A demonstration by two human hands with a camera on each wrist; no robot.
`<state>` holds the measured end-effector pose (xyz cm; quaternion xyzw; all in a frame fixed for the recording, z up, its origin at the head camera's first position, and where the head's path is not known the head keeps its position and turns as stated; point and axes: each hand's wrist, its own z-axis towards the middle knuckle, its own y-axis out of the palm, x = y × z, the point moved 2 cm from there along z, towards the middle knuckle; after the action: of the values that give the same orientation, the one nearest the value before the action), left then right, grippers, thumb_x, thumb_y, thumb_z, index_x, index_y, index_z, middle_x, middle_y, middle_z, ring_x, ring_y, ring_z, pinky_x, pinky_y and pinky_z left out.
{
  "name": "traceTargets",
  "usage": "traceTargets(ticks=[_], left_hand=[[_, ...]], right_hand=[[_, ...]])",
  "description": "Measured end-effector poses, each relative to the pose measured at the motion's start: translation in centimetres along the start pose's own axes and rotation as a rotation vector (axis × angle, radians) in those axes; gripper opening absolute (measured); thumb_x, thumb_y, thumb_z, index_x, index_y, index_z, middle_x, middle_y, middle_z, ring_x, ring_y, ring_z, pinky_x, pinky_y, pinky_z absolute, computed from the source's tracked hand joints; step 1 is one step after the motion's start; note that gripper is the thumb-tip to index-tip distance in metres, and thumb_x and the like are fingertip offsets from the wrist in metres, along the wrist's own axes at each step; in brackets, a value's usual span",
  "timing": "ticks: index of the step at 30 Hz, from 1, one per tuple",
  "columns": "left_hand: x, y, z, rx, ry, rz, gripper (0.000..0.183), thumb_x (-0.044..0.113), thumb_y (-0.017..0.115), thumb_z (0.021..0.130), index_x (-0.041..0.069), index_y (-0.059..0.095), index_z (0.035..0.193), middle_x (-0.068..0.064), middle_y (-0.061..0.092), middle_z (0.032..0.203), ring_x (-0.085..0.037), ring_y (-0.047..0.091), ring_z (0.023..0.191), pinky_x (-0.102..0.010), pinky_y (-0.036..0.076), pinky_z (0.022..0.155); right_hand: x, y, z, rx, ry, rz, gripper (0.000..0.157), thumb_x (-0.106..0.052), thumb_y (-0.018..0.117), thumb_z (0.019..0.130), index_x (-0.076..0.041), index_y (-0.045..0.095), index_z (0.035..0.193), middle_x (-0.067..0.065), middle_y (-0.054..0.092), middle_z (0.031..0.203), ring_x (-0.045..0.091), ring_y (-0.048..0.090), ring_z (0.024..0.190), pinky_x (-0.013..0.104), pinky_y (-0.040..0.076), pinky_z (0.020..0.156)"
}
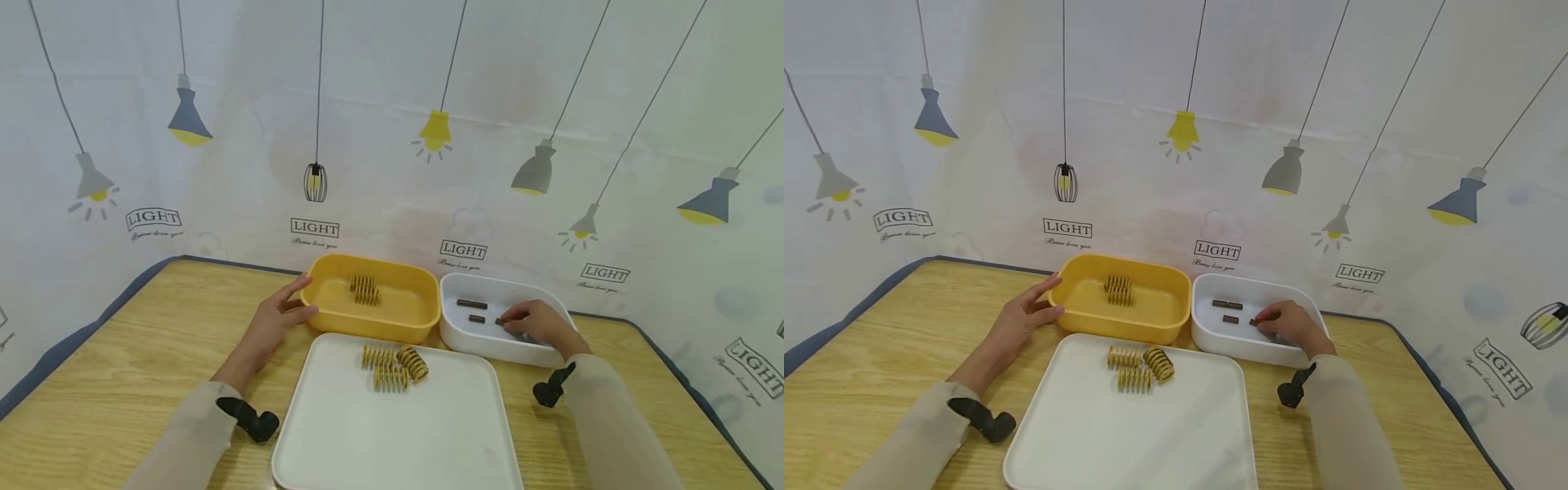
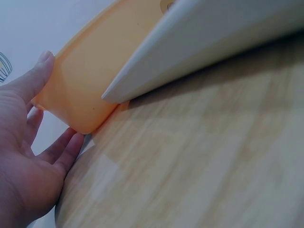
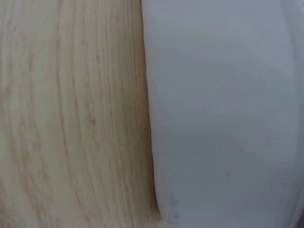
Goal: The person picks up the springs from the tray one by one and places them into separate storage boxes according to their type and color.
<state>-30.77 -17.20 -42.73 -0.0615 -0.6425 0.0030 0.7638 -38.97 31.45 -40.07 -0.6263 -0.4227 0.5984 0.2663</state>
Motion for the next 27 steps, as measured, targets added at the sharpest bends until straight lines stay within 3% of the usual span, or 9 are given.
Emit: traceTargets(ticks=[5,13,21,27], left_hand=[[-0.1,0.2,0.2,-0.001,-0.009,-0.006,0.068,0.028,0.07,0.088,0.016,0.039,0.148,0.011,0.024,0.155,-0.029,0.045,0.126,-0.018,0.04,0.09],[-0.2,0.2,0.3,0.001,-0.003,-0.004,0.068,0.029,0.07,0.088,0.015,0.039,0.147,0.011,0.025,0.155,-0.029,0.046,0.125,-0.017,0.042,0.089],[-0.3,0.1,0.1,0.002,-0.002,-0.003,0.067,0.026,0.069,0.089,0.015,0.039,0.147,0.01,0.023,0.155,-0.029,0.046,0.124,-0.017,0.042,0.088],[-0.2,0.0,0.1,0.002,-0.005,-0.001,0.068,0.027,0.07,0.089,0.016,0.039,0.148,0.01,0.024,0.155,-0.029,0.045,0.125,-0.018,0.041,0.089]], right_hand=[[-0.2,-0.4,-1.0,0.028,0.007,0.013,0.026,-0.017,0.069,0.088,-0.004,0.068,0.111,0.011,0.064,0.105,0.022,0.057,0.085,0.035,0.048,0.072],[-0.3,-1.1,-0.9,0.113,-0.059,-0.012,0.025,-0.017,0.069,0.088,-0.004,0.069,0.11,0.013,0.066,0.105,0.023,0.058,0.086,0.034,0.045,0.072],[-0.9,-1.5,-1.6,0.104,-0.1,-0.003,0.029,-0.015,0.066,0.091,0.0,0.065,0.115,0.018,0.063,0.112,0.03,0.059,0.096,0.04,0.049,0.076],[-1.5,-2.5,-2.7,0.141,-0.163,0.028,0.034,-0.023,0.064,0.093,-0.002,0.063,0.12,0.017,0.063,0.115,0.034,0.06,0.101,0.044,0.049,0.079]])
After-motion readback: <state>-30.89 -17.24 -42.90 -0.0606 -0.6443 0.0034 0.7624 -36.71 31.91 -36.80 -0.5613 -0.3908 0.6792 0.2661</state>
